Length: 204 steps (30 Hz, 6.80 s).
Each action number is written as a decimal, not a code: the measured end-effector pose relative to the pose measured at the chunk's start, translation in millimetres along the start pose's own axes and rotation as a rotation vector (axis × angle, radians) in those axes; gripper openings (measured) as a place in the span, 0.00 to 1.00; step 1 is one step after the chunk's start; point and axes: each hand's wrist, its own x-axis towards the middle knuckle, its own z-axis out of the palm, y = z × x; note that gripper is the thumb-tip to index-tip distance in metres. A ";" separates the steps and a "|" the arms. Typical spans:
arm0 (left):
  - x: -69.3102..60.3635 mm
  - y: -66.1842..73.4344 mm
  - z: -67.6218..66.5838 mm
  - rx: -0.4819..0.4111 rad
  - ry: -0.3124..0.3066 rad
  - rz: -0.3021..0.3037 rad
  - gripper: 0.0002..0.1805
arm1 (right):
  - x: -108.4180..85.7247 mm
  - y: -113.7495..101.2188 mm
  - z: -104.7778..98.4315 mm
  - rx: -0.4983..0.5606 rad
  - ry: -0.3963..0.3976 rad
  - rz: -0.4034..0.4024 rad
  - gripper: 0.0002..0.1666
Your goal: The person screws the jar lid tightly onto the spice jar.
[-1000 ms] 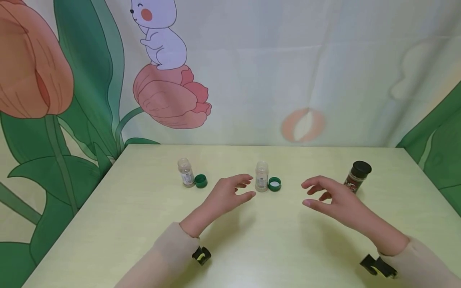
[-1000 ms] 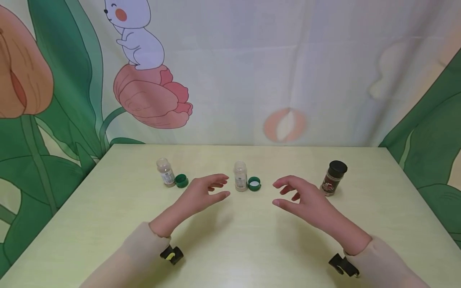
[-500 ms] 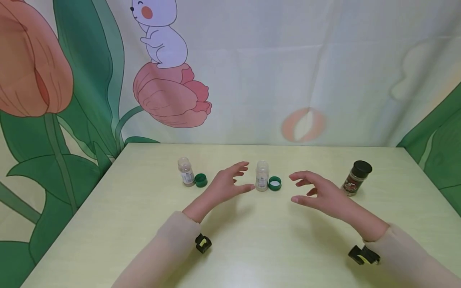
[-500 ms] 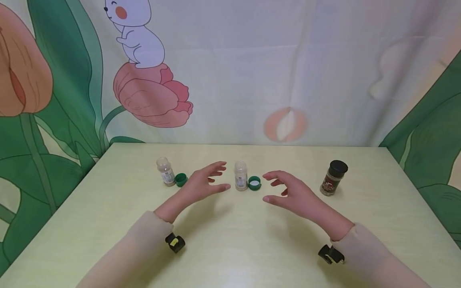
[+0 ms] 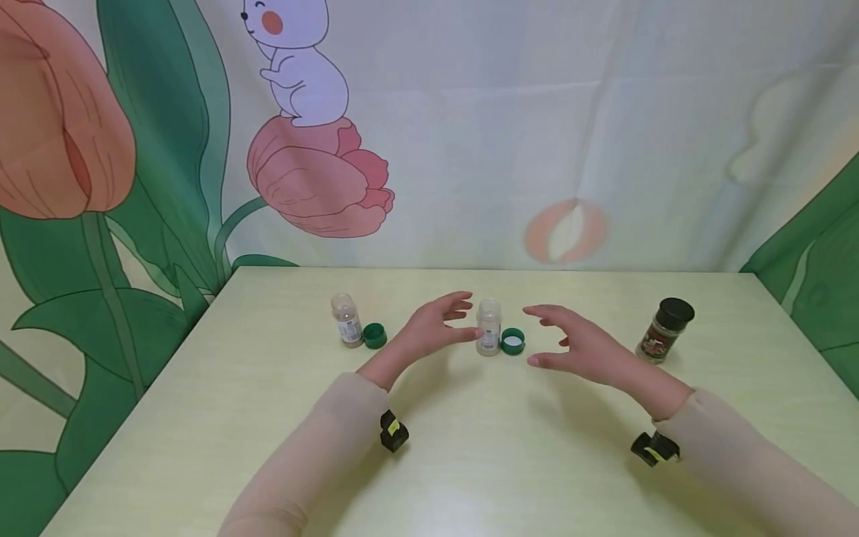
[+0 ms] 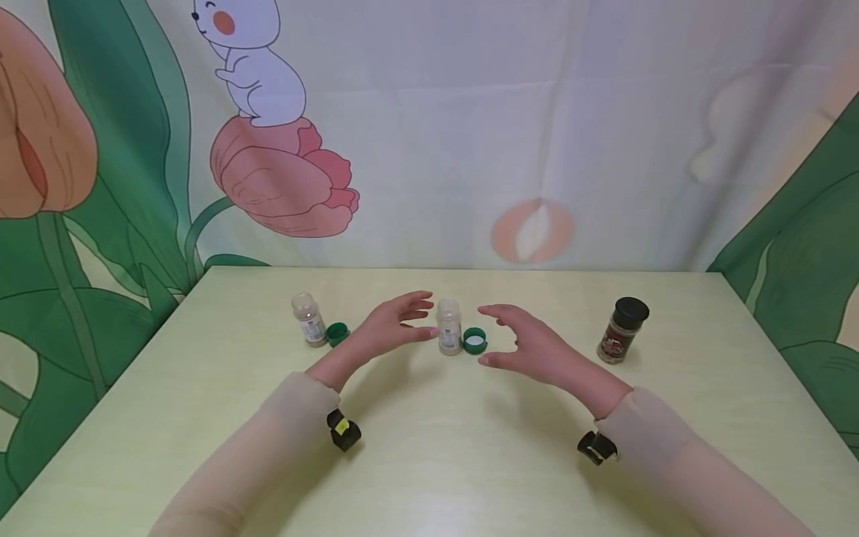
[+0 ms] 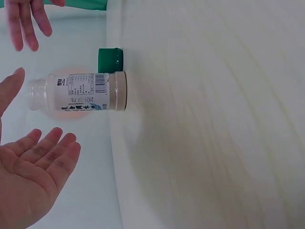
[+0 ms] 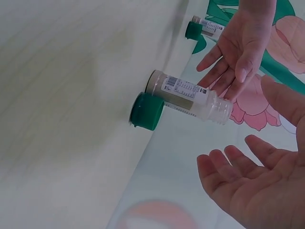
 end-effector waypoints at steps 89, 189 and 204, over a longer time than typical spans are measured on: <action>38.1 -10.0 23.1 0.073 -0.098 -0.021 0.20 | 75.9 45.0 18.5 -0.038 -0.194 0.159 0.26; 33.1 -5.8 26.1 0.109 -0.091 0.002 0.18 | 81.5 1.6 -3.6 0.098 -0.034 0.001 0.21; 29.8 -5.3 24.4 0.123 -0.080 0.042 0.14 | 85.9 1.5 4.7 0.080 -0.040 -0.002 0.25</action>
